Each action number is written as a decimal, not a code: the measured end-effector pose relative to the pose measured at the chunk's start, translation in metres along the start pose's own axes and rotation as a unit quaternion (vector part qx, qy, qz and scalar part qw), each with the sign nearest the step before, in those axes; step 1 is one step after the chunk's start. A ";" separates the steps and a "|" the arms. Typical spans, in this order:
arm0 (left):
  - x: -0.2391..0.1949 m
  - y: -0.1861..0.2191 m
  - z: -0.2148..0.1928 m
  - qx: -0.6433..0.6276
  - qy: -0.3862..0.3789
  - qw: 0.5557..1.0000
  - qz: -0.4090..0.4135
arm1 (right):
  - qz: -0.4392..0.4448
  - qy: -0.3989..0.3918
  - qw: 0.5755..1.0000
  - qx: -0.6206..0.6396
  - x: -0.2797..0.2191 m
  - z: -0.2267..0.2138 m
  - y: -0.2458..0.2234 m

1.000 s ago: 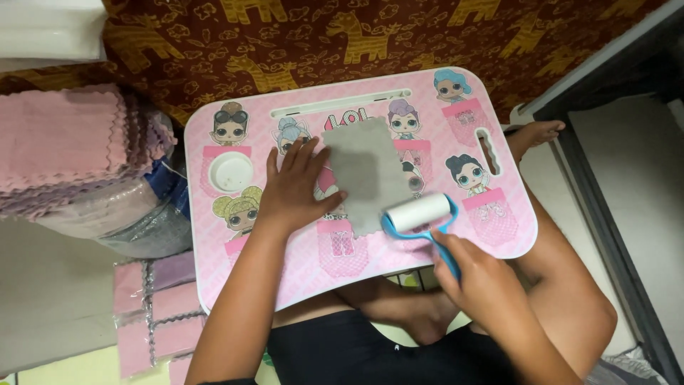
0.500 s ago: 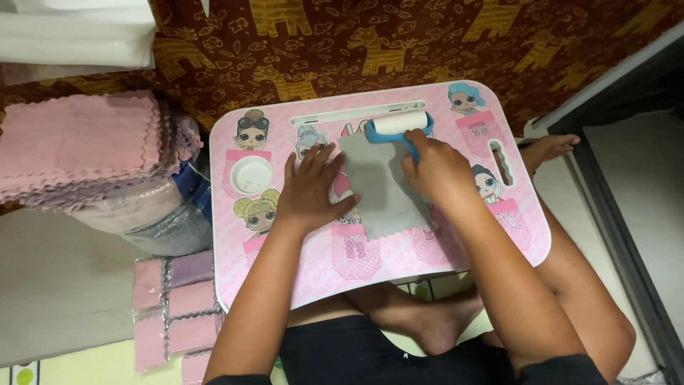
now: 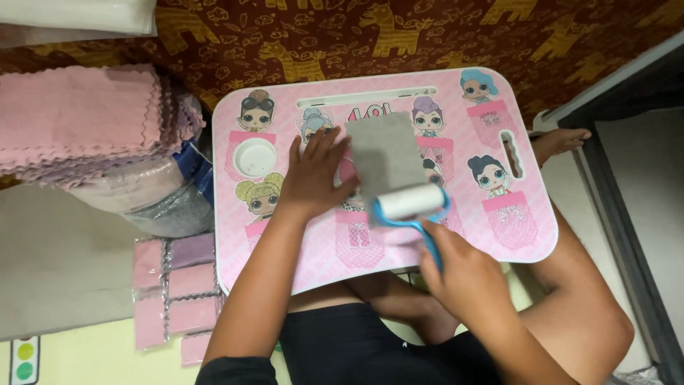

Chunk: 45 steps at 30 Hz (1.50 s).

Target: The person sits on the floor and uses a lint roller to roll over small square cloths placed on a pink tray. After rolling, the person folds the cloth and places it into a clear plastic bag, then sets the packaged cloth aside.

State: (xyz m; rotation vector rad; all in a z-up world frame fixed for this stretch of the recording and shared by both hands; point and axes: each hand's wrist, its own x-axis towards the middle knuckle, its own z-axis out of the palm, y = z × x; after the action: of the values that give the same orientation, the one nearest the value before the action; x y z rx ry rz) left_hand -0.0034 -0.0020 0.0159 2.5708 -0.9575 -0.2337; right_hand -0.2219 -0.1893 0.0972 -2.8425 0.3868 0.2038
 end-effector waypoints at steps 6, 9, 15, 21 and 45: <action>0.000 -0.013 0.005 -0.079 0.075 0.994 0.018 | -0.064 0.046 0.997 -0.022 0.074 0.011 -0.037; 0.000 -0.014 0.007 -0.081 0.085 0.993 0.024 | -0.065 0.067 0.995 -0.030 0.081 0.019 -0.038; 0.001 -0.012 0.009 -0.090 0.085 0.991 0.042 | -0.029 0.060 0.991 -0.119 -0.009 0.044 -0.018; 0.000 -0.009 0.007 -0.084 0.086 0.992 0.040 | -0.045 0.041 0.992 -0.112 -0.017 0.051 -0.012; 0.001 -0.006 0.009 -0.061 0.070 0.995 0.043 | -0.040 0.047 0.992 -0.106 -0.032 0.035 -0.013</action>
State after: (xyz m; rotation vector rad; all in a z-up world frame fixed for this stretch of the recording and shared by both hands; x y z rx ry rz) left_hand -0.0011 -0.0009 0.0054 2.3937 -0.9684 -0.0827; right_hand -0.2524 -0.1598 0.0721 -3.0779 0.2837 0.0992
